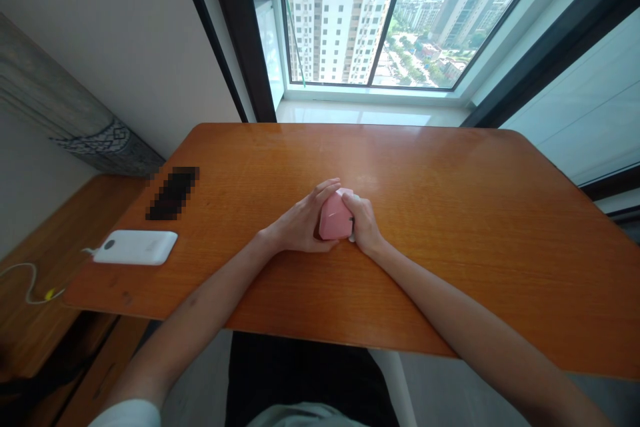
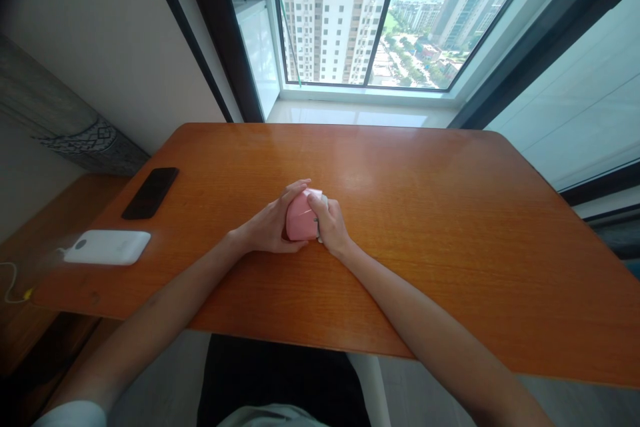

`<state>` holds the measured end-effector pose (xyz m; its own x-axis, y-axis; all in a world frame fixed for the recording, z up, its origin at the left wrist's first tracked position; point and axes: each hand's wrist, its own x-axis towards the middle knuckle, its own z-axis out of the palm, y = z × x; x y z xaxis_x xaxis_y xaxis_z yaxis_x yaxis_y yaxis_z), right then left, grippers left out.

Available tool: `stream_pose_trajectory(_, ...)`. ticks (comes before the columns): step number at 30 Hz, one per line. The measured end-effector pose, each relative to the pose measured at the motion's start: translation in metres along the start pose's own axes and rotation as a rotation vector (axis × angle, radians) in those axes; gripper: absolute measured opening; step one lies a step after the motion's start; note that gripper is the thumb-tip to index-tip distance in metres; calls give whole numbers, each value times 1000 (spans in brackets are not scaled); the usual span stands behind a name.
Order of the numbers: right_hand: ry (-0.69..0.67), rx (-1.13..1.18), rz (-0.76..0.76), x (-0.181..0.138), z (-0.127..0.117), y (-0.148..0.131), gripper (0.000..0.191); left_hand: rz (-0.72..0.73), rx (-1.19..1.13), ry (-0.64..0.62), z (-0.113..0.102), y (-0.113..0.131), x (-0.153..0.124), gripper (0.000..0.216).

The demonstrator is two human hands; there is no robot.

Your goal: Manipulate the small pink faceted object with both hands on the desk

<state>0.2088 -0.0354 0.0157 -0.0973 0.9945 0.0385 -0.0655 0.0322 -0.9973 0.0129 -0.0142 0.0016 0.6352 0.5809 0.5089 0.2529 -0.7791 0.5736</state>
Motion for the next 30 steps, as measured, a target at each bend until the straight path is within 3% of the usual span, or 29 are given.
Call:
stream_pose_trajectory(12,-10,16,-10,0,-1,1,64,-10,-83,25,5,0,0,129)
stream_pose_trajectory(20,-122,99,44,0,-6,6,58,-10,-79,29,5,-2,-1,132)
stream_pose_trajectory(30,-163,195,58,6,-11,9,40,-113,-72,9,0,5,-1,126)
